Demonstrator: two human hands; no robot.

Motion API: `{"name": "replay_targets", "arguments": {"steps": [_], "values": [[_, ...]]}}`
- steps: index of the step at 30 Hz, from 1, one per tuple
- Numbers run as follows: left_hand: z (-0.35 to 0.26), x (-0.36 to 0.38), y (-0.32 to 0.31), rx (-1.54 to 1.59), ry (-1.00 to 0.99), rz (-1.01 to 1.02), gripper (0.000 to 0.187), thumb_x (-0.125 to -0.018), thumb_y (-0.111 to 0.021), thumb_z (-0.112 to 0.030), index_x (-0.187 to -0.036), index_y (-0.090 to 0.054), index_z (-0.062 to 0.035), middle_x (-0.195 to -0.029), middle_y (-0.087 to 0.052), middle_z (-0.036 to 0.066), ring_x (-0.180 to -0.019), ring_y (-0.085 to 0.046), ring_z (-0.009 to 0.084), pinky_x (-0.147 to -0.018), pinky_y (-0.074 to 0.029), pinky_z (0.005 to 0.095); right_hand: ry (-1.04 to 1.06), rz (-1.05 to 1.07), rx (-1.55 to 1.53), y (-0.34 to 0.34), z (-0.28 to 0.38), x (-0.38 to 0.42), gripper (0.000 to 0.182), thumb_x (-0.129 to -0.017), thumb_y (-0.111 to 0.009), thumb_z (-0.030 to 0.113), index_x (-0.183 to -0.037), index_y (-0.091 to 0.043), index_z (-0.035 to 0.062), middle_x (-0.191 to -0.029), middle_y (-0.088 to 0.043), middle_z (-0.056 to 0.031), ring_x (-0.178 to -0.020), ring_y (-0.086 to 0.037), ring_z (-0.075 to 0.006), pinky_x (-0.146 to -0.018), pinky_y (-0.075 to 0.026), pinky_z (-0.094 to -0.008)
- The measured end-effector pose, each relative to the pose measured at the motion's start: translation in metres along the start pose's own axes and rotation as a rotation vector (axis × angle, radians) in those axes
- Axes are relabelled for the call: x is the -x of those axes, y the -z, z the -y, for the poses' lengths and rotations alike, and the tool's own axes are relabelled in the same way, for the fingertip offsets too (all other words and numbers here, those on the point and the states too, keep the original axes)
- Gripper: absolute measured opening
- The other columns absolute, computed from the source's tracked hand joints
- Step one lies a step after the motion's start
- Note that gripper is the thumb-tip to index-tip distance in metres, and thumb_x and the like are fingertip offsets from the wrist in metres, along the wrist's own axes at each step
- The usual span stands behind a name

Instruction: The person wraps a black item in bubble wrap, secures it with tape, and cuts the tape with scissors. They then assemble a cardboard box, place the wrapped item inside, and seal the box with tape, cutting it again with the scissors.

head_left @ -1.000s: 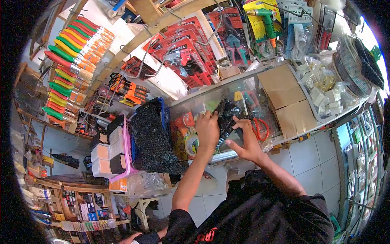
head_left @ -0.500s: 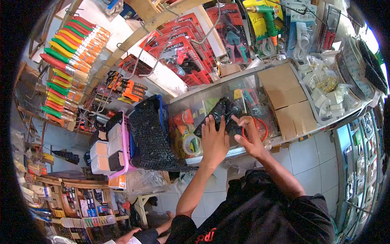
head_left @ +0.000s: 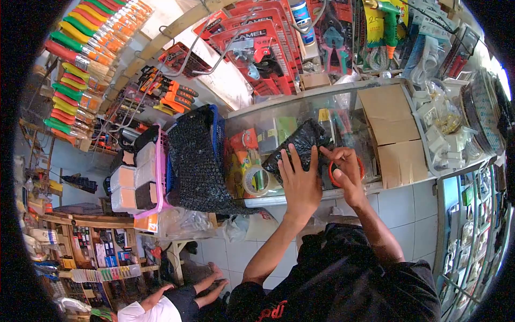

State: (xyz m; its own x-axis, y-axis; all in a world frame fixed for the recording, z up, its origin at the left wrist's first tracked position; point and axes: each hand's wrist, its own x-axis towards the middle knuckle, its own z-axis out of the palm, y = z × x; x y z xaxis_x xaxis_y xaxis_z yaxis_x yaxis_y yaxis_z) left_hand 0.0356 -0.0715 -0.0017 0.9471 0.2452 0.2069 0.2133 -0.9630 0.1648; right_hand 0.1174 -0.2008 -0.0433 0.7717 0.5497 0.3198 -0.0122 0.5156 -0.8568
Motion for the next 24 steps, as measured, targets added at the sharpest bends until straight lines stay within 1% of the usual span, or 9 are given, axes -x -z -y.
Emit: {"name": "replay_targets", "arguments": {"steps": [2,5,8,11,14,17,20,22,24], "values": [[-0.004,0.001,-0.007,0.053,0.021,-0.05,0.073,-0.087,-0.065,-0.011,-0.156,-0.04,-0.0124,-0.154,-0.027,0.039,-0.144,-0.025,0.0549,-0.12,-0.016,0.0636,-0.015,-0.002,0.004,-0.003,0.006,-0.001,0.042,-0.098,-0.064,0.021,-0.128,-0.039,0.0054,-0.127,-0.044,-0.0101,-0.146,-0.038,-0.0348,-0.116,-0.028,-0.0445],[-0.001,0.002,-0.015,0.058,0.038,-0.048,0.073,-0.088,-0.067,-0.015,-0.155,-0.04,-0.0133,-0.15,-0.032,0.039,-0.141,-0.031,0.0538,-0.119,-0.021,0.0633,-0.053,-0.004,0.009,-0.003,0.01,-0.001,0.042,-0.098,-0.064,0.022,-0.128,-0.04,0.005,-0.127,-0.044,-0.0104,-0.146,-0.038,-0.0343,-0.117,-0.027,-0.0448],[0.003,0.003,-0.021,0.039,0.033,-0.042,0.073,-0.087,-0.068,-0.014,-0.154,-0.04,-0.0131,-0.147,-0.037,0.038,-0.14,-0.034,0.0537,-0.12,-0.021,0.062,-0.051,0.015,0.031,-0.002,0.009,-0.003,0.041,-0.098,-0.064,0.02,-0.129,-0.042,0.0039,-0.129,-0.045,-0.0111,-0.147,-0.037,-0.033,-0.118,-0.026,-0.0454],[0.003,0.004,-0.019,0.01,-0.007,-0.075,0.074,-0.086,-0.066,-0.012,-0.155,-0.038,-0.0085,-0.143,-0.043,0.036,-0.137,-0.038,0.053,-0.12,-0.021,0.0606,-0.077,0.01,0.052,-0.007,0.014,-0.003,0.042,-0.099,-0.061,0.023,-0.131,-0.042,0.0033,-0.133,-0.048,-0.0127,-0.147,-0.036,-0.031,-0.119,-0.025,-0.0461],[0.005,0.007,-0.014,0.16,-0.004,-0.1,0.076,-0.083,-0.066,-0.011,-0.151,-0.036,0.0035,-0.145,-0.042,0.035,-0.138,-0.038,0.0523,-0.12,-0.022,0.0604,-0.092,0.067,0.139,-0.007,0.019,-0.005,0.045,-0.1,-0.057,0.026,-0.136,-0.042,0.0032,-0.139,-0.05,-0.0143,-0.145,-0.037,-0.0295,-0.12,-0.025,-0.0458],[0.012,0.014,-0.012,0.274,0.003,-0.114,0.076,-0.08,-0.067,-0.01,-0.145,-0.034,0.0138,-0.147,-0.04,0.035,-0.14,-0.037,0.0503,-0.119,-0.022,0.0604,-0.094,0.044,0.162,-0.016,0.024,-0.005,0.049,-0.1,-0.055,0.028,-0.14,-0.041,0.0033,-0.144,-0.05,-0.0151,-0.142,-0.039,-0.0272,-0.119,-0.026,-0.0448],[0.018,0.015,-0.014,0.25,-0.015,-0.097,0.081,-0.078,-0.071,-0.008,-0.143,-0.031,0.016,-0.148,-0.042,0.033,-0.142,-0.037,0.0467,-0.12,-0.022,0.059,-0.199,0.021,-0.03,-0.03,0.034,-0.003,0.051,-0.1,-0.055,0.028,-0.142,-0.04,0.0029,-0.147,-0.048,-0.0154,-0.141,-0.039,-0.0257,-0.118,-0.028,-0.0425],[0.019,0.016,-0.013,0.268,0.004,-0.096,0.053,-0.08,-0.074,-0.014,-0.126,-0.057,0.0056,-0.149,-0.043,0.031,-0.142,-0.037,0.046,-0.12,-0.023,0.0581,-0.272,-0.008,-0.115,-0.035,0.03,-0.003,0.053,-0.101,-0.055,0.031,-0.143,-0.039,0.0031,-0.148,-0.048,-0.0145,-0.132,-0.048,-0.0239,-0.108,-0.037,-0.0389],[0.017,0.017,-0.011,0.274,0.016,-0.103,0.045,-0.08,-0.076,-0.016,-0.121,-0.067,0.0008,-0.148,-0.045,0.029,-0.141,-0.039,0.0444,-0.119,-0.024,0.0574,-0.338,-0.024,-0.157,-0.038,0.029,-0.002,0.055,-0.101,-0.054,0.036,-0.143,-0.039,0.0036,-0.148,-0.048,-0.0133,-0.121,-0.057,-0.0218,-0.095,-0.044,-0.0347]]}}
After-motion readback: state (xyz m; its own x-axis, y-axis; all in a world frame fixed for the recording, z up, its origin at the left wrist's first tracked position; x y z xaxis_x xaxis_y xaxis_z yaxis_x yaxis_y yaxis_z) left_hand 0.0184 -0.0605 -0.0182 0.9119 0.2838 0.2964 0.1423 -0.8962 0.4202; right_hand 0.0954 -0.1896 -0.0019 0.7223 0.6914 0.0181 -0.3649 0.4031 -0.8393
